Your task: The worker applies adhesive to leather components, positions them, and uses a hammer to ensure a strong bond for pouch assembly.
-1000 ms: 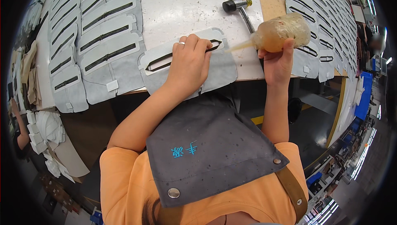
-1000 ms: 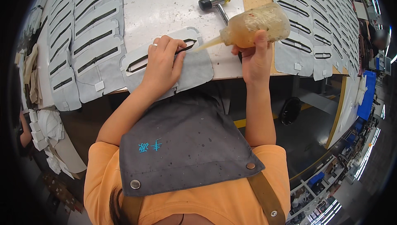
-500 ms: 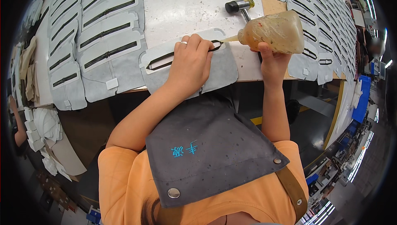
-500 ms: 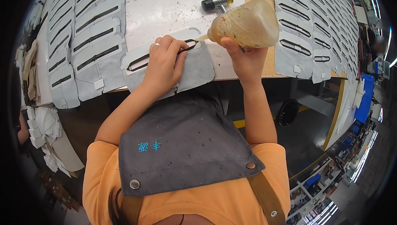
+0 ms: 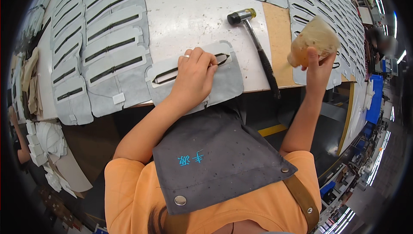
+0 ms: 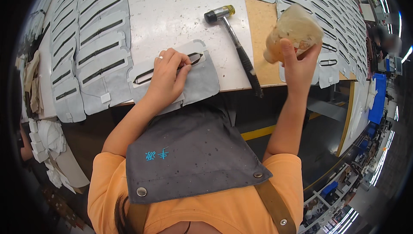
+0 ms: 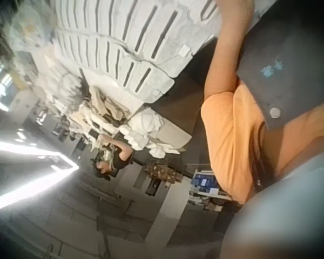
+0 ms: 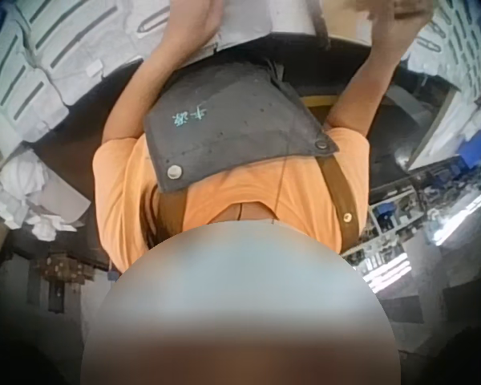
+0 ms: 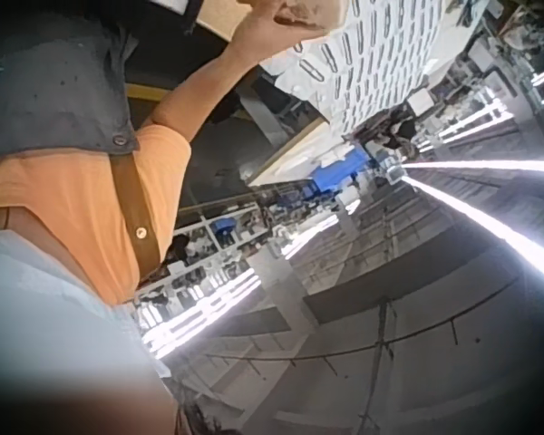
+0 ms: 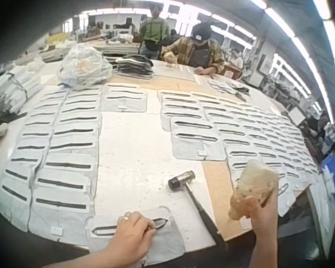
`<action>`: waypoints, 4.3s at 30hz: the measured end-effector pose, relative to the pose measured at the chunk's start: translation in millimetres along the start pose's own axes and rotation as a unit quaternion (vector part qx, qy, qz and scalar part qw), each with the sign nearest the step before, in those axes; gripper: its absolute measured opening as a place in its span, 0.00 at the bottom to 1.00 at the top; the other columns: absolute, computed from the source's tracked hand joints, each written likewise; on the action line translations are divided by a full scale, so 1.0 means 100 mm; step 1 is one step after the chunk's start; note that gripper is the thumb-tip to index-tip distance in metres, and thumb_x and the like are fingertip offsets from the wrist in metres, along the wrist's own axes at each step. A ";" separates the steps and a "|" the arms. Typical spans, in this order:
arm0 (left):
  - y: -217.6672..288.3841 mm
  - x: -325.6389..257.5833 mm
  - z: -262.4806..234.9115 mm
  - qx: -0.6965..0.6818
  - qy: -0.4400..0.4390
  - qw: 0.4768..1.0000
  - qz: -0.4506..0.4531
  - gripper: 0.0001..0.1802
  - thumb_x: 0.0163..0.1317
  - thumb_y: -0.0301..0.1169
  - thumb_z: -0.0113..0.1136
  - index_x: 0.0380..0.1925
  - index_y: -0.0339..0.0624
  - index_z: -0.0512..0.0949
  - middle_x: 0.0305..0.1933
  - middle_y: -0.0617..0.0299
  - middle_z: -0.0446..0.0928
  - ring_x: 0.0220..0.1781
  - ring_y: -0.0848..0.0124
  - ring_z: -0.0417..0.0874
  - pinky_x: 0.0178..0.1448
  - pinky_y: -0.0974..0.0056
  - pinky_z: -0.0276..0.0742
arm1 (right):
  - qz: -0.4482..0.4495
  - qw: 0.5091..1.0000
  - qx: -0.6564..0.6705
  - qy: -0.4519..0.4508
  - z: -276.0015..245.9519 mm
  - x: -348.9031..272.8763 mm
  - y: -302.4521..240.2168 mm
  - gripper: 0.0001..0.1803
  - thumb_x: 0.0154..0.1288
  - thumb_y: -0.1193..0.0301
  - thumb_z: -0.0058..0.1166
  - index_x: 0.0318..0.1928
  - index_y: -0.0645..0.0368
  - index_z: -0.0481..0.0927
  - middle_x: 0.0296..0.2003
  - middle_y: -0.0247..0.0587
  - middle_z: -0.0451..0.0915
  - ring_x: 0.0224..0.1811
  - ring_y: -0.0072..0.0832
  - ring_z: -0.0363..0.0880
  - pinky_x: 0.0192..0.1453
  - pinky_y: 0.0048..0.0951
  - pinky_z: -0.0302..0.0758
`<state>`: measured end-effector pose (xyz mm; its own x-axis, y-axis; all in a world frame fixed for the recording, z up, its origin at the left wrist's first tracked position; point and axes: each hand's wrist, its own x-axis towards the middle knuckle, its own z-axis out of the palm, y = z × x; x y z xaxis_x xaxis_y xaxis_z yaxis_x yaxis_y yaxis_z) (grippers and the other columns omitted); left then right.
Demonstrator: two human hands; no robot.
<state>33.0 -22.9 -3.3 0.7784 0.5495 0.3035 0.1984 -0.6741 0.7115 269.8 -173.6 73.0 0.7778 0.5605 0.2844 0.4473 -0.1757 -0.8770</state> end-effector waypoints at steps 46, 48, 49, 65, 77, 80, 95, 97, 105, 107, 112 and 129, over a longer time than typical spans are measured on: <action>-0.61 0.29 -0.41 0.043 -0.023 0.996 0.068 0.08 0.55 0.25 0.57 0.37 0.41 0.77 0.39 0.60 0.73 0.44 0.61 0.73 0.51 0.58 0.65 | -0.342 0.815 -0.411 -0.223 3.90 2.31 -0.16 0.09 0.61 0.75 0.49 0.39 0.61 0.80 0.34 0.47 0.82 0.36 0.47 0.80 0.44 0.41 0.78; -0.60 0.27 -0.41 0.048 -0.018 0.995 0.081 0.09 0.54 0.24 0.57 0.37 0.41 0.76 0.39 0.59 0.73 0.43 0.61 0.74 0.50 0.58 0.65 | -0.308 0.876 -0.312 -0.200 3.61 2.25 -0.31 0.08 0.61 0.75 0.48 0.40 0.60 0.79 0.29 0.50 0.81 0.32 0.47 0.80 0.40 0.41 0.78; -0.59 0.27 -0.41 0.046 -0.025 0.996 0.078 0.09 0.54 0.24 0.57 0.37 0.41 0.76 0.39 0.59 0.73 0.43 0.61 0.74 0.50 0.58 0.65 | -0.342 0.885 -0.259 -0.182 3.41 2.16 -0.37 0.09 0.61 0.75 0.48 0.40 0.60 0.79 0.27 0.52 0.80 0.31 0.46 0.80 0.38 0.41 0.77; -0.30 0.18 -0.25 0.064 -0.062 0.986 0.143 0.15 0.55 0.27 0.60 0.44 0.39 0.75 0.49 0.57 0.74 0.53 0.59 0.74 0.56 0.55 0.67 | -0.146 0.928 -0.216 -0.264 1.09 -0.26 -0.12 0.12 0.61 0.71 0.55 0.44 0.62 0.77 0.41 0.46 0.78 0.43 0.43 0.77 0.46 0.36 0.75; -0.03 0.04 -0.05 0.110 -0.087 0.988 0.069 0.20 0.57 0.28 0.59 0.52 0.41 0.73 0.59 0.58 0.69 0.61 0.59 0.70 0.62 0.55 0.61 | 0.137 0.938 0.038 -0.316 1.12 -0.25 0.08 0.15 0.63 0.76 0.54 0.51 0.62 0.73 0.29 0.28 0.72 0.28 0.14 0.66 0.32 0.19 0.67; -0.06 0.06 0.00 0.080 -0.082 0.990 0.087 0.20 0.58 0.27 0.57 0.52 0.39 0.72 0.60 0.57 0.68 0.62 0.58 0.70 0.64 0.54 0.61 | 0.156 0.936 0.043 -0.312 1.11 -0.25 0.03 0.17 0.64 0.79 0.51 0.54 0.60 0.71 0.31 0.27 0.73 0.28 0.12 0.67 0.31 0.16 0.66; -0.03 0.17 -0.02 0.090 -0.132 0.986 0.040 0.23 0.58 0.29 0.57 0.56 0.49 0.74 0.59 0.63 0.69 0.60 0.61 0.68 0.62 0.54 0.60 | -0.153 0.958 -0.157 -0.187 0.96 -0.63 0.13 0.11 0.58 0.79 0.56 0.43 0.57 0.79 0.38 0.38 0.76 0.38 0.33 0.75 0.39 0.30 0.70; -0.03 0.17 0.01 0.095 -0.124 0.986 0.054 0.23 0.57 0.29 0.58 0.55 0.48 0.74 0.58 0.63 0.70 0.59 0.61 0.68 0.59 0.54 0.61 | -0.183 0.948 -0.207 -0.158 0.97 -0.72 0.16 0.11 0.55 0.79 0.57 0.40 0.56 0.81 0.41 0.34 0.77 0.43 0.34 0.74 0.45 0.33 0.69; -0.03 0.32 -0.11 0.137 -0.169 0.974 0.058 0.24 0.60 0.31 0.56 0.59 0.51 0.73 0.59 0.62 0.69 0.61 0.62 0.67 0.61 0.54 0.59 | -0.216 0.933 -0.252 -0.136 0.99 -0.80 0.15 0.15 0.53 0.79 0.57 0.44 0.56 0.81 0.43 0.31 0.77 0.46 0.32 0.73 0.48 0.33 0.67; -0.08 0.39 -0.29 -0.039 -0.198 0.979 0.013 0.24 0.61 0.30 0.56 0.60 0.49 0.72 0.57 0.57 0.70 0.59 0.60 0.69 0.61 0.55 0.61 | -0.226 0.929 -0.257 -0.141 0.99 -0.79 0.14 0.15 0.53 0.78 0.57 0.44 0.57 0.81 0.43 0.31 0.77 0.46 0.32 0.73 0.49 0.33 0.67; -0.49 0.10 -0.85 0.092 -0.089 0.989 -0.068 0.21 0.58 0.25 0.58 0.54 0.40 0.72 0.51 0.51 0.72 0.53 0.55 0.73 0.56 0.55 0.68 | -0.212 0.921 -0.280 -0.167 0.97 -0.75 0.07 0.14 0.55 0.78 0.56 0.44 0.60 0.79 0.43 0.37 0.77 0.47 0.35 0.74 0.51 0.36 0.69; -0.47 0.06 -0.78 -0.144 -0.059 0.963 -0.219 0.11 0.62 0.20 0.51 0.45 0.35 0.73 0.39 0.61 0.76 0.37 0.77 0.74 0.42 0.71 0.72 | -0.263 0.914 -0.090 -0.297 1.79 -0.96 -0.26 0.16 0.59 0.77 0.58 0.48 0.63 0.78 0.43 0.43 0.75 0.45 0.40 0.73 0.50 0.37 0.73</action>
<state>-18.5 50.7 14.5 0.7231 0.6790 -0.1267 0.3626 -0.2170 0.9063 104.5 -78.5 -0.9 0.0818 0.9365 0.3410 0.7978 0.1436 -0.5856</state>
